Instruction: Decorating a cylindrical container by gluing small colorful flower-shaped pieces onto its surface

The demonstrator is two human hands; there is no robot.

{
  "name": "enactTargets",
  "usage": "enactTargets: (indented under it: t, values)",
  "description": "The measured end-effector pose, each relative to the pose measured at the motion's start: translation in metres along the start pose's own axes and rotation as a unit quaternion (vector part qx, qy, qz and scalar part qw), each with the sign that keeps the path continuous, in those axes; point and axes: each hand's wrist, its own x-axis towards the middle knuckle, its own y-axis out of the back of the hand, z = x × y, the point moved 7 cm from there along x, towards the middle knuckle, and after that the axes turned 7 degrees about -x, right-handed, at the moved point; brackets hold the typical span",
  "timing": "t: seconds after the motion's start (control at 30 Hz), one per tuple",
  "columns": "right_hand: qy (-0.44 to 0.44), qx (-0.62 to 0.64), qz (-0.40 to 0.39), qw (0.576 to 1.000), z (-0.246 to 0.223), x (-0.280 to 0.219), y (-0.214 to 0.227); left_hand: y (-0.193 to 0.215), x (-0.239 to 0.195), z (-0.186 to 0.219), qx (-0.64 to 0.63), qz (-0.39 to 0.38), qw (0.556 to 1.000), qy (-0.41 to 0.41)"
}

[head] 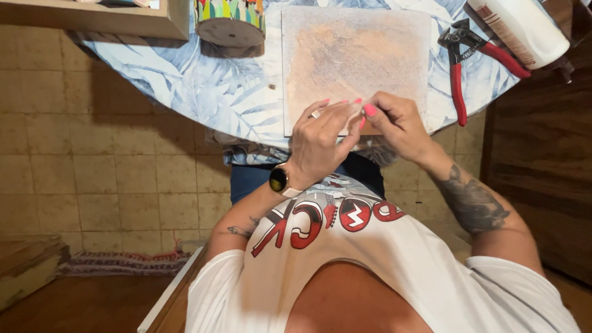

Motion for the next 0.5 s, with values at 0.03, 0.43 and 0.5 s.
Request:
enactTargets:
  t: [0.03, 0.43, 0.5]
  values:
    - [-0.001, -0.001, 0.000, 1.000, 0.014, -0.004, 0.004, 0.005, -0.001, 0.000, -0.001, 0.000, 1.000, 0.001]
    - [0.242, -0.435, -0.025, 0.867, -0.008, 0.050, -0.036, 0.000, -0.031, -0.036, 0.131, -0.270, 0.954, 0.025]
    - [0.249, -0.457, -0.045, 0.853, -0.014, 0.098, -0.056, -0.004, -0.030, -0.033, 0.204, -0.299, 0.932, -0.012]
